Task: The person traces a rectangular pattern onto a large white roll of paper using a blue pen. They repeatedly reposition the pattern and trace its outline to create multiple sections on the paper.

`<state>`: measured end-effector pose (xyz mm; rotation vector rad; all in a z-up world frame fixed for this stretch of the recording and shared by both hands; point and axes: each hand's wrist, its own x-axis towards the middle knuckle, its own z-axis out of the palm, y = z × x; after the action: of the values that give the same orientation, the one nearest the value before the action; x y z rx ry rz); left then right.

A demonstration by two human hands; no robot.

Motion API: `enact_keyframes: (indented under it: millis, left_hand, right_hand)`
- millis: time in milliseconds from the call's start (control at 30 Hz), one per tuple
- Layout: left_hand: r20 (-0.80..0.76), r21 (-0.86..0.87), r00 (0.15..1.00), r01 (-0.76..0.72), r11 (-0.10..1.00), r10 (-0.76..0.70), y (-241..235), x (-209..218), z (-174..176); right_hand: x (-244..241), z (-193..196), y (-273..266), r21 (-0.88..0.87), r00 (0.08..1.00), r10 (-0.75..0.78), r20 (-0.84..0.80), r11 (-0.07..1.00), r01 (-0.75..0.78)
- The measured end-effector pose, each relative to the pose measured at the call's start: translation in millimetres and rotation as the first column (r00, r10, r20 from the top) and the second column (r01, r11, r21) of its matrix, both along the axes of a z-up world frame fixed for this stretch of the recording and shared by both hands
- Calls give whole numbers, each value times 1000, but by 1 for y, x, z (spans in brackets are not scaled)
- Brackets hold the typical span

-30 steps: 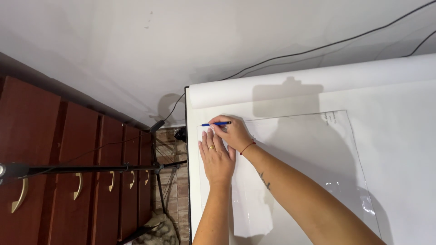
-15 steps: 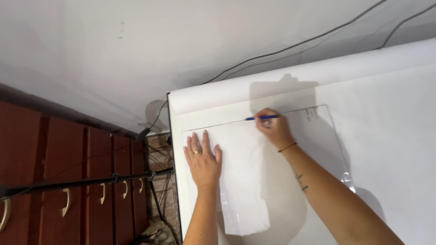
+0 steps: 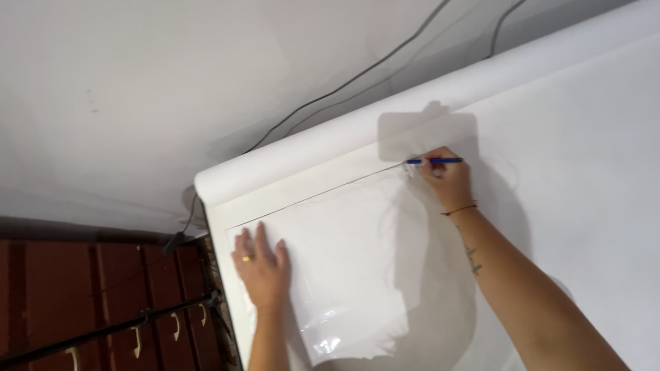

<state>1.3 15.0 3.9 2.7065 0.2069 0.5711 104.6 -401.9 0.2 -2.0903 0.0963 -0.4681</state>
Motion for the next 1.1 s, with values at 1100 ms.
enact_keyframes:
  millis: [1100]
  left_hand:
    - [-30,-143,989,142,979,-147,-341,58,-3]
  right_hand:
    - [31,31,-67,-65,955,226,-190,968,-242]
